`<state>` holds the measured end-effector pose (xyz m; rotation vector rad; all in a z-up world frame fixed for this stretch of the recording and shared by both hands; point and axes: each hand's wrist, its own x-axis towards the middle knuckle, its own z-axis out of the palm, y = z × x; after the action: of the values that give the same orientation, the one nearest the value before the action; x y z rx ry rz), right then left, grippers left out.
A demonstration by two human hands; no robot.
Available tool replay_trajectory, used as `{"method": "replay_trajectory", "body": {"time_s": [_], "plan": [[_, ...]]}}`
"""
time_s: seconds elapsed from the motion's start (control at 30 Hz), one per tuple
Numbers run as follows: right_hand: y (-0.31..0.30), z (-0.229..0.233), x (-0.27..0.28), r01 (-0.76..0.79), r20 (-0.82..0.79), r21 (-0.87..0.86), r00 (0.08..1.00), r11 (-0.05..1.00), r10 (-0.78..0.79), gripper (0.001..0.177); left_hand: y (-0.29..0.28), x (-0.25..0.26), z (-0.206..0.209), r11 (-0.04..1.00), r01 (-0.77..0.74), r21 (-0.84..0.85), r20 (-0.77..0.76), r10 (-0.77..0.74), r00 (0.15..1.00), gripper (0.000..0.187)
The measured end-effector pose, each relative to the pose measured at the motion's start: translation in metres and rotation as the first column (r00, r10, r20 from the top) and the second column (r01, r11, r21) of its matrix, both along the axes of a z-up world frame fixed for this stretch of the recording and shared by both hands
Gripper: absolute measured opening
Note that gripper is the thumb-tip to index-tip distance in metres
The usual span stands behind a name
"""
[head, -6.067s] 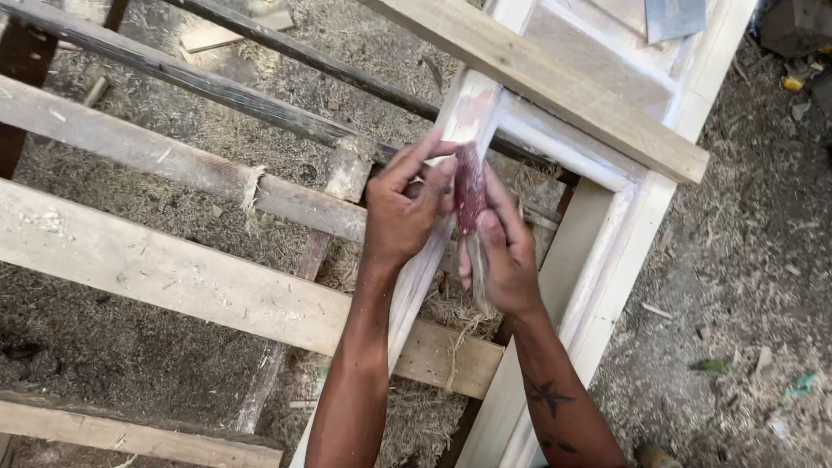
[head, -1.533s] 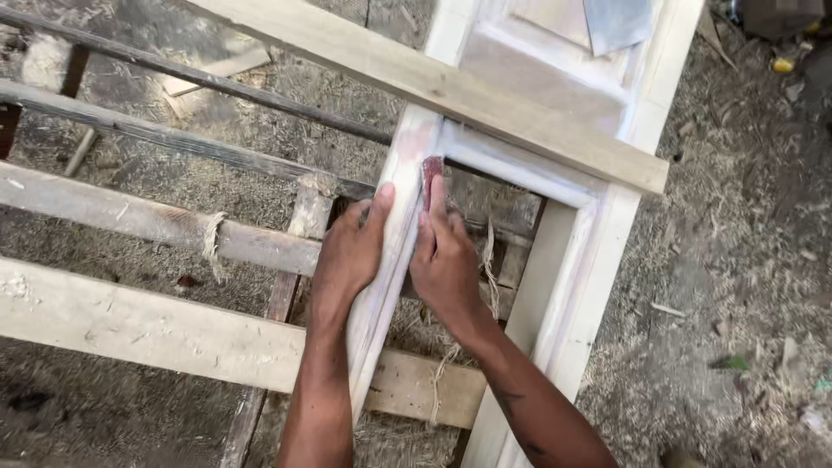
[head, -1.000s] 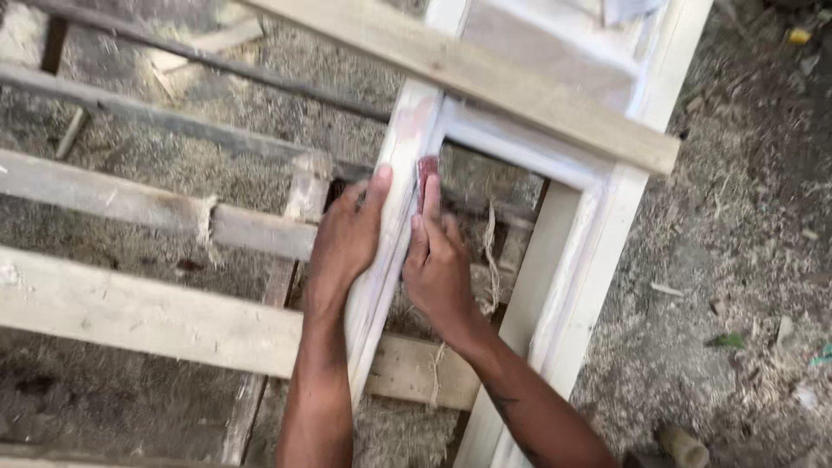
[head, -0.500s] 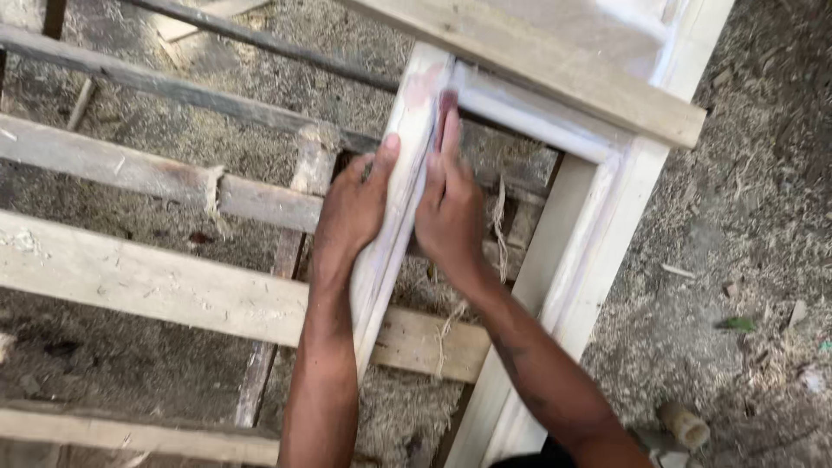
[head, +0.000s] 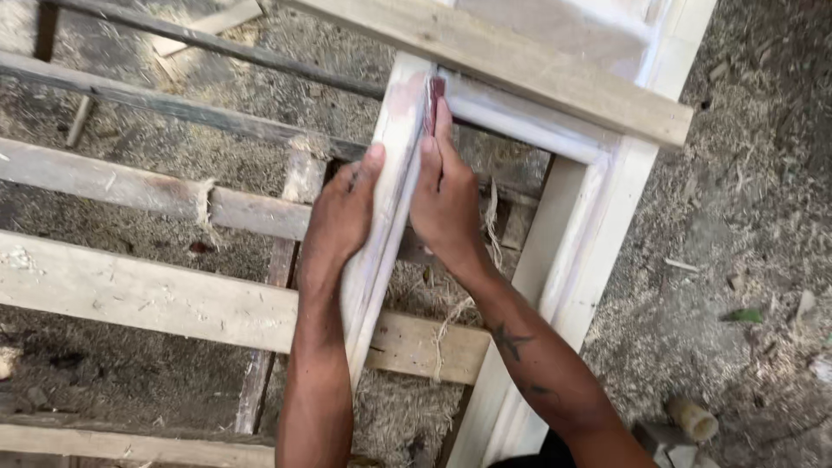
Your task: The person sands a wooden door frame using a metal scraper and a sanding block. They work on the edges and corners of the frame, smoothing the surface. The person then wipes the frame with their hand to remove dust.
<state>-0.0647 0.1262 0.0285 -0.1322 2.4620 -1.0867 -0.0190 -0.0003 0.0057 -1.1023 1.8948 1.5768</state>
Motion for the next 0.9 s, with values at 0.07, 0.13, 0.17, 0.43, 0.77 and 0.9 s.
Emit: {"method": "replay_trajectory", "body": {"time_s": [0.07,0.13,0.17,0.43,0.77,0.9], "plan": [[0.002,-0.001,0.002,-0.027,-0.095,-0.011,0.995,1.000,0.025,0.050,0.003,0.003,0.002,1.000,-0.021,0.010,0.021,0.021,1.000,0.091],[0.008,0.006,0.023,-0.227,-0.495,-0.229,0.864,0.947,0.088,0.042,-0.001,-0.004,0.004,0.999,-0.015,-0.036,-0.010,0.015,1.000,0.091],[0.007,0.002,0.013,-0.185,-0.383,-0.193,0.918,0.964,0.099,0.045,-0.002,-0.008,0.004,0.997,0.009,-0.078,-0.032,-0.012,0.999,0.091],[0.005,0.004,0.018,-0.115,-0.162,-0.052,0.981,0.992,0.105,0.058,-0.002,-0.005,0.000,0.996,0.064,-0.067,0.046,-0.061,0.997,0.091],[-0.014,0.022,0.014,-0.109,-0.102,0.147,0.987,0.983,0.124,0.061,-0.001,-0.001,-0.007,0.995,0.076,-0.062,-0.023,-0.077,0.997,0.093],[-0.022,0.016,-0.010,-0.012,-0.019,0.078,1.000,0.997,0.013,0.058,0.000,0.005,-0.008,0.994,0.072,-0.077,-0.037,-0.075,0.996,0.096]]}}
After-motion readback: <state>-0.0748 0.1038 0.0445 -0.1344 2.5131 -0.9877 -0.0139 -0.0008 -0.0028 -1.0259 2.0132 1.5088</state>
